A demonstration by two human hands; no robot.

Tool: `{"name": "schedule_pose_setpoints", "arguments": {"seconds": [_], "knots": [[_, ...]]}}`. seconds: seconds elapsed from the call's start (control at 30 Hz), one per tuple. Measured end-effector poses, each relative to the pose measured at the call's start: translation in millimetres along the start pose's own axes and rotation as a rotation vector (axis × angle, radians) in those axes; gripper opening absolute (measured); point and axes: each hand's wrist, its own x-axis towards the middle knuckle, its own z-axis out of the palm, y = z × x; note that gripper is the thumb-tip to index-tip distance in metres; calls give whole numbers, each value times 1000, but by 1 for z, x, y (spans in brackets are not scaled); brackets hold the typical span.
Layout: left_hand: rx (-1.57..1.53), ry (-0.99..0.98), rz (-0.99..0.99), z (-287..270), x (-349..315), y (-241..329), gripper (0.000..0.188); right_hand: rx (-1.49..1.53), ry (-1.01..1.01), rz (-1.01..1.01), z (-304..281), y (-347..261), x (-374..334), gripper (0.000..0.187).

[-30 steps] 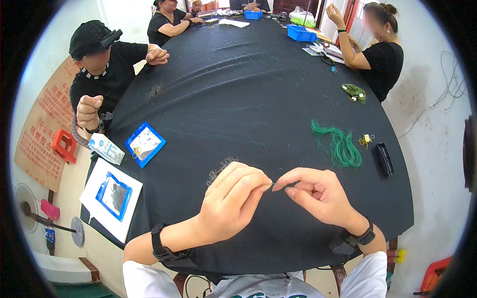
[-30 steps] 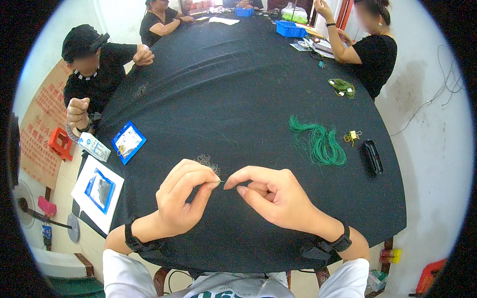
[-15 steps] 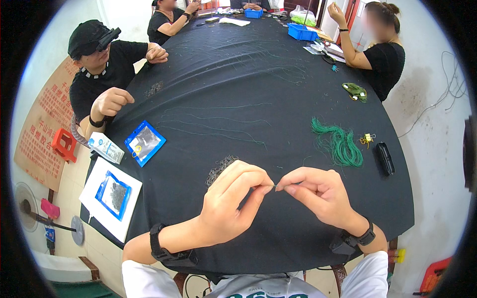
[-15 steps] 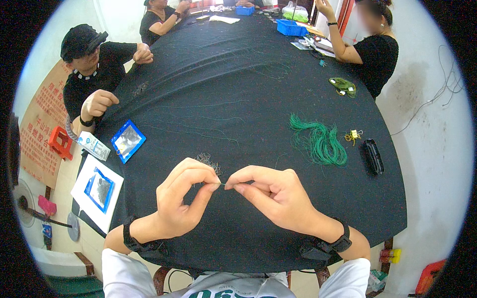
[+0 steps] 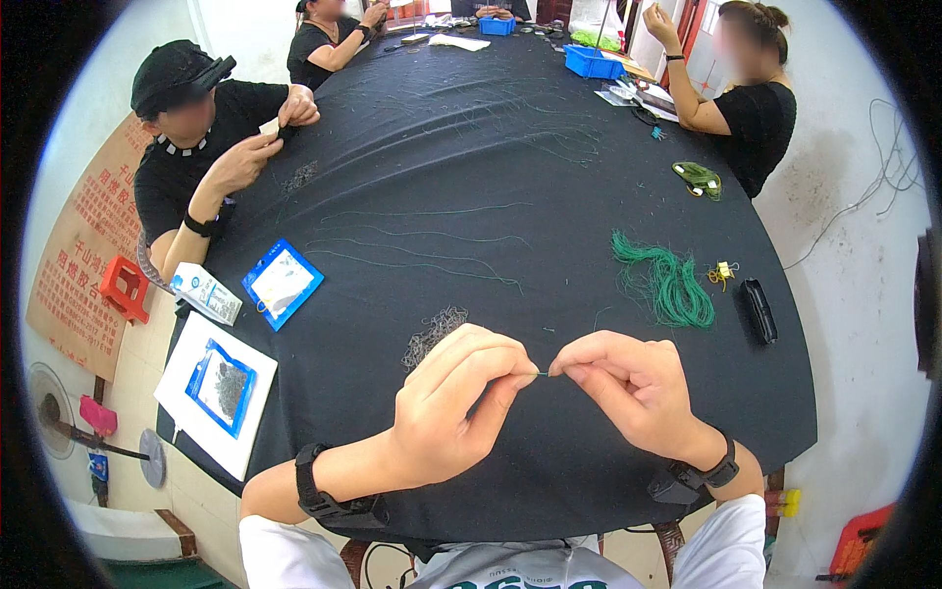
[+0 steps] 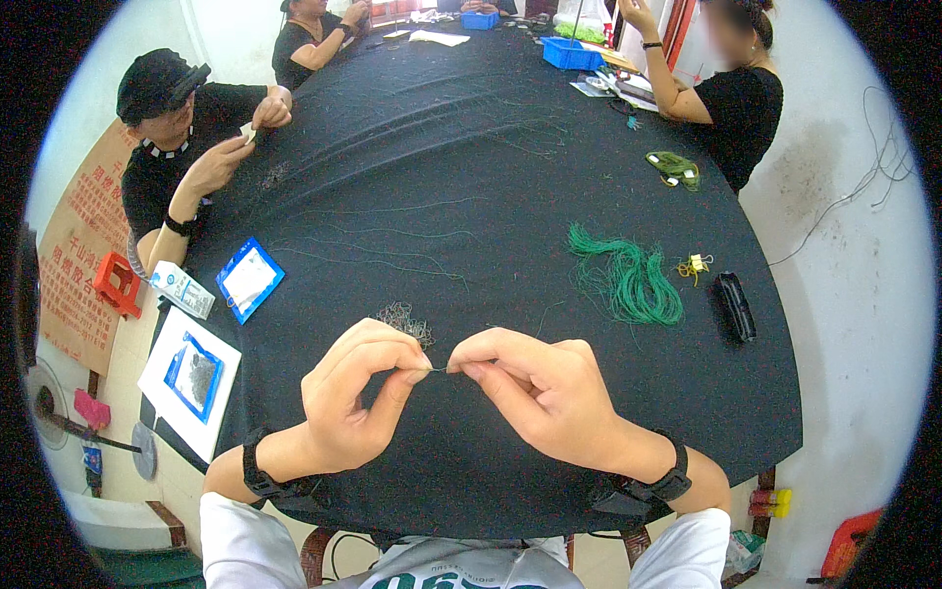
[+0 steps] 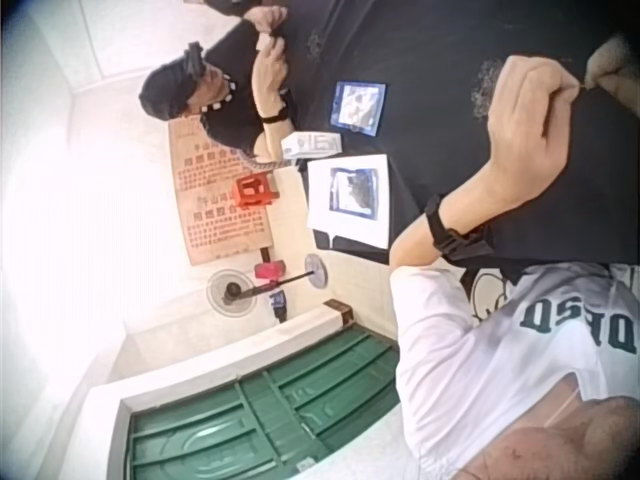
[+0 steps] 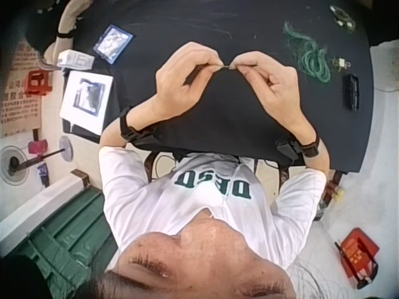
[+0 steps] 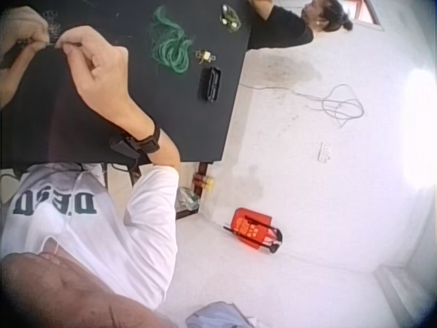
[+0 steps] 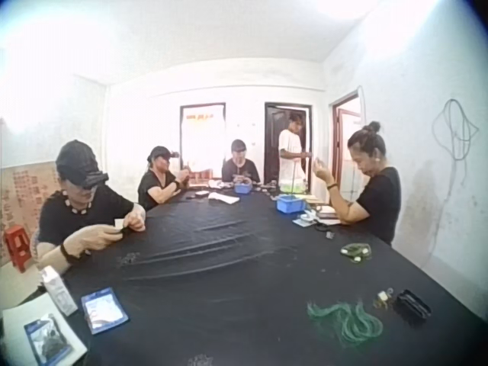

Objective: The person threads a thin line through small metal tackle components and ties knots by hand to secure them. The person handles small metal rings and green line while working at a table.

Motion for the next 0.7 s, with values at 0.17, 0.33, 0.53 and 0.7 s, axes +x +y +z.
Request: {"name": "schedule_pose_setpoints", "arguments": {"seconds": [0.17,0.33,0.53,0.7], "knots": [[34,15,61,-1,1,0,18,-23,32,-58,3,-3,-2,13],[96,23,136,-3,2,1,20,14,-33,21,0,-8,-4,13],[93,23,148,-5,2,2,21,104,-47,37,3,-3,-3,13],[30,-31,158,-8,6,3,24,95,-29,19,-4,-4,-3,11]]}}
